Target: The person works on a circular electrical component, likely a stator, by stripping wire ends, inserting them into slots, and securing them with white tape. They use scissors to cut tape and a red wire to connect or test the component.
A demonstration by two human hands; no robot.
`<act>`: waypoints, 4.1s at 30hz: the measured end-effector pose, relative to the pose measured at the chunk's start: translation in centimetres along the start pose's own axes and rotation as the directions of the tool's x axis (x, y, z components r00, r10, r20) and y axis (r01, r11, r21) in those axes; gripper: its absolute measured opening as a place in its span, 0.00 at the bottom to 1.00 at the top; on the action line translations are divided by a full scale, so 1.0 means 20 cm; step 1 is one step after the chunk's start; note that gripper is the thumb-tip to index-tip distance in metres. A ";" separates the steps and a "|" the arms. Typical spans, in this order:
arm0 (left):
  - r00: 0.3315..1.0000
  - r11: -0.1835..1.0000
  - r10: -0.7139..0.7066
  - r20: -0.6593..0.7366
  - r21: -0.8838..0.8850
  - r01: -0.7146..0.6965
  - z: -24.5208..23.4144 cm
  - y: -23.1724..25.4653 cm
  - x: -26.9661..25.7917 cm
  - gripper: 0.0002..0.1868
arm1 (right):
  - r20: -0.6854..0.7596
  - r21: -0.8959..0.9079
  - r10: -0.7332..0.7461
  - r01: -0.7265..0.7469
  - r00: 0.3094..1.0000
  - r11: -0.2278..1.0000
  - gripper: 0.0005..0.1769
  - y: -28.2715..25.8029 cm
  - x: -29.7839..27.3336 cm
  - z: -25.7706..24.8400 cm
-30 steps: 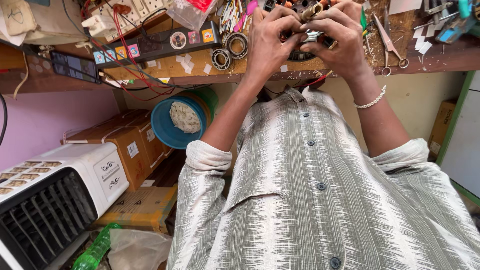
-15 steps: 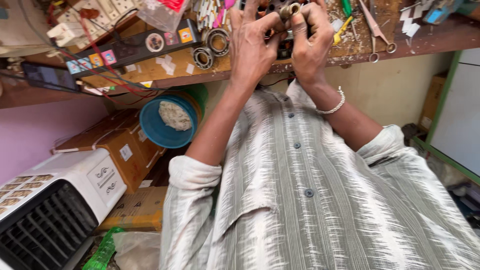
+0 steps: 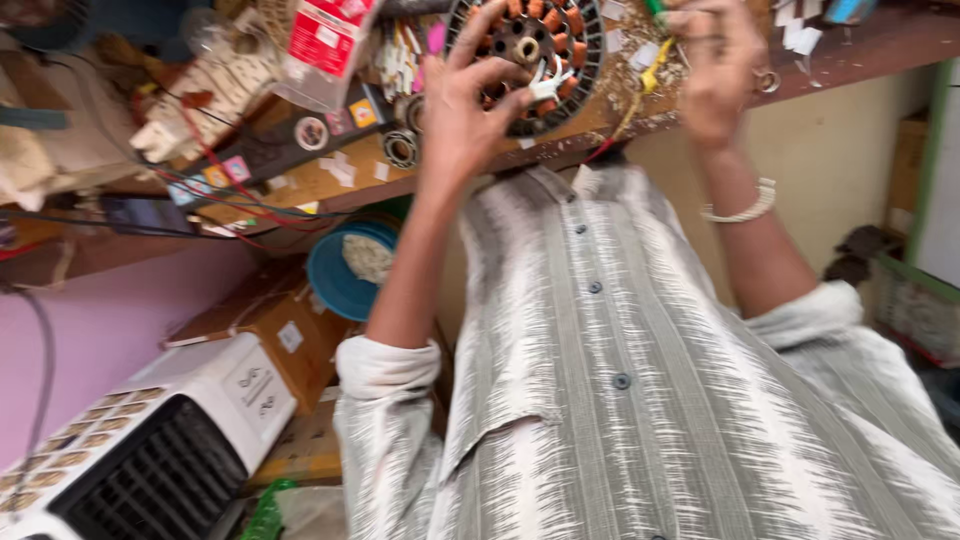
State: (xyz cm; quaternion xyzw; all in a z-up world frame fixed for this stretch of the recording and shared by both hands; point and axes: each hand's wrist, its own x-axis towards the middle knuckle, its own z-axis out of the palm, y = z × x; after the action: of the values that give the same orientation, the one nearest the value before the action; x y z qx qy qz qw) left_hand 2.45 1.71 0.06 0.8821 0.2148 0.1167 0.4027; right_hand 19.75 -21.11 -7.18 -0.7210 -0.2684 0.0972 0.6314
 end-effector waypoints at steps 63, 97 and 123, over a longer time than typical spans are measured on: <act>0.927 0.855 -0.242 -0.285 -0.514 0.065 0.27 -0.15 -0.22 0.08 | 0.678 0.036 0.447 -0.634 0.583 0.773 0.17 -0.21 -0.26 0.02; 0.659 0.520 -0.718 -0.223 -0.801 0.297 0.35 0.09 -0.07 0.55 | 0.143 -0.030 0.194 -0.192 0.970 0.981 0.56 -0.14 -0.13 0.47; 0.657 0.637 -0.688 -0.308 -0.691 0.343 0.40 0.08 -0.11 0.57 | 0.199 -0.021 0.090 -0.088 0.976 0.996 0.56 -0.08 -0.16 0.48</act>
State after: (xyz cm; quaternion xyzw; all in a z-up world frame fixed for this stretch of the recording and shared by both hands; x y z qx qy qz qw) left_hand 4.00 -5.60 -4.07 0.5376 0.5289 0.2957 0.5863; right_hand 11.96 -14.39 -8.06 -0.7228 -0.2984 0.1955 0.5919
